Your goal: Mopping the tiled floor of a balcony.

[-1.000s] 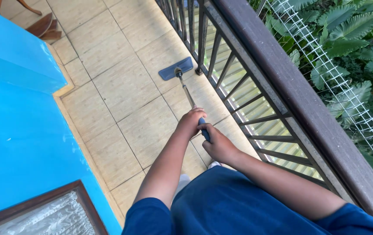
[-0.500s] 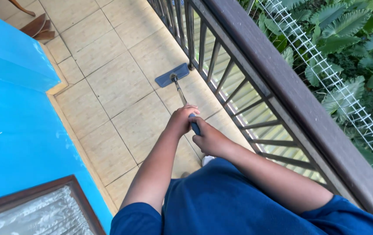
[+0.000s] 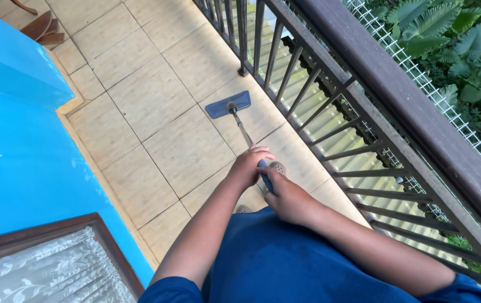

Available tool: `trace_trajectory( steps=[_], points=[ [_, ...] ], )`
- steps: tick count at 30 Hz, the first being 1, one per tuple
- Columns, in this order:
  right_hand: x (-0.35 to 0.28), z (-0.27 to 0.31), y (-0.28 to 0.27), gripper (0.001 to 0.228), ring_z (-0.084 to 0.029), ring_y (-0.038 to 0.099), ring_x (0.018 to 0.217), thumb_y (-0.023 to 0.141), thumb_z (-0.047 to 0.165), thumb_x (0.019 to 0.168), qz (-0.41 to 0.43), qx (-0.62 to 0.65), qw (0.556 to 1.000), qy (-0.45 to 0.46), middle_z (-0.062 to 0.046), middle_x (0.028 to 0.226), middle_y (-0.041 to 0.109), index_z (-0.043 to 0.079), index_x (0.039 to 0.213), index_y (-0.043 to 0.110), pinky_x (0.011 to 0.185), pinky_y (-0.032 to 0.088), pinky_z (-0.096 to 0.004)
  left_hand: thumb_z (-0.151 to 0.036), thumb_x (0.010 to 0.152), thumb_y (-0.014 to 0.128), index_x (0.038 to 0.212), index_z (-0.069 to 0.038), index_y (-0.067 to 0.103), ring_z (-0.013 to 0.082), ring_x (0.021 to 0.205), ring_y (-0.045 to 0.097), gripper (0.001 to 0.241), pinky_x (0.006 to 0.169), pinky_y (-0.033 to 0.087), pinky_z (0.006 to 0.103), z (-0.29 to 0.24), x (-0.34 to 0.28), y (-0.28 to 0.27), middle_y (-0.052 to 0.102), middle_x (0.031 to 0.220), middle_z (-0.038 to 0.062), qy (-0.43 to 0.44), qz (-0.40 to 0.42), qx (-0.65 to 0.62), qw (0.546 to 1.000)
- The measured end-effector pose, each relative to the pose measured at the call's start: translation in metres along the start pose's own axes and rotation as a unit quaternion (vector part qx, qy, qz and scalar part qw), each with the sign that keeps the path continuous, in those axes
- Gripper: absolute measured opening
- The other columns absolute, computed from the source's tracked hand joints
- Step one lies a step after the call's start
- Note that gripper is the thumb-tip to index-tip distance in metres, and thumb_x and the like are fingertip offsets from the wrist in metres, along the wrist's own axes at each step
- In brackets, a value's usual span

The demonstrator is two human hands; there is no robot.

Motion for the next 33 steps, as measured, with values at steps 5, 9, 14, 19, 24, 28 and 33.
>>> trace_trajectory(
  steps=[5,9,14,19,24,28,33],
  points=[
    [0.014,-0.021,0.006,0.058,-0.053,0.063,0.116,0.051,0.012,0.094,-0.038,-0.052,0.998,-0.016,-0.03,0.132,0.058,0.012,0.151,0.04,0.092,0.057,-0.061,0.013,0.076,0.061,0.113,-0.024,0.074,0.041,0.146,0.041,0.054,0.114,0.048,0.0482,-0.005,0.008,0.002,0.064,0.142,-0.001,0.007,-0.009,-0.014,1.0],
    [0.041,-0.037,0.0,0.058,-0.053,0.065,0.112,0.05,0.01,0.093,-0.054,-0.094,0.994,-0.028,-0.029,0.131,0.058,0.012,0.15,0.04,0.089,0.058,-0.061,0.013,0.077,0.065,0.103,-0.023,0.075,0.0345,0.142,0.05,0.046,0.124,0.038,0.0467,0.005,0.039,0.007,0.069,0.135,0.001,0.043,-0.019,0.002,0.999],
    [0.071,-0.035,-0.03,0.055,-0.055,0.065,0.112,0.051,0.008,0.093,-0.078,-0.095,0.991,-0.044,-0.031,0.126,0.06,0.007,0.147,0.043,0.089,0.058,-0.062,0.009,0.08,0.068,0.1,-0.022,0.073,0.0291,0.137,0.056,0.038,0.129,0.03,0.0426,0.024,0.089,0.009,0.071,0.13,0.001,0.055,-0.051,0.005,0.997],
    [0.082,-0.04,-0.074,0.053,-0.054,0.064,0.115,0.053,0.012,0.093,-0.096,-0.112,0.988,-0.039,-0.029,0.124,0.062,0.013,0.145,0.045,0.094,0.055,-0.061,0.01,0.08,0.067,0.102,-0.024,0.073,0.0298,0.138,0.055,0.04,0.127,0.034,0.0452,0.008,0.128,0.009,0.07,0.129,-0.001,0.042,-0.06,-0.002,0.997],
    [0.058,-0.057,-0.093,0.055,-0.054,0.063,0.115,0.052,0.011,0.092,-0.095,-0.091,0.991,-0.01,-0.028,0.127,0.062,0.016,0.146,0.045,0.091,0.057,-0.061,0.005,0.082,0.066,0.1,-0.023,0.073,0.0244,0.131,0.061,0.034,0.127,0.036,0.0433,-0.028,0.119,0.012,0.074,0.117,-0.003,0.051,-0.043,0.019,0.998],
    [0.048,-0.062,-0.093,0.054,-0.053,0.065,0.111,0.053,0.01,0.092,-0.094,-0.107,0.99,-0.004,-0.027,0.126,0.062,0.016,0.146,0.046,0.086,0.058,-0.061,0.005,0.081,0.071,0.1,-0.021,0.072,0.025,0.126,0.064,0.033,0.128,0.033,0.0431,-0.034,0.12,0.03,0.075,0.113,-0.002,0.072,-0.051,0.003,0.996],
    [0.064,-0.082,-0.094,0.056,-0.052,0.067,0.105,0.053,0.009,0.092,-0.106,-0.142,0.984,-0.033,-0.024,0.129,0.06,0.018,0.146,0.044,0.08,0.06,-0.059,0.003,0.081,0.07,0.104,-0.015,0.069,0.0271,0.123,0.066,0.029,0.129,0.032,0.0434,-0.025,0.131,0.037,0.071,0.115,0.003,0.086,-0.103,-0.007,0.991]
  ],
)
Point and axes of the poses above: each hand's wrist, its own x-axis towards the middle knuckle, its own y-axis out of the palm, z = x × y, the point moved 10 cm from there along x, towards the middle knuckle
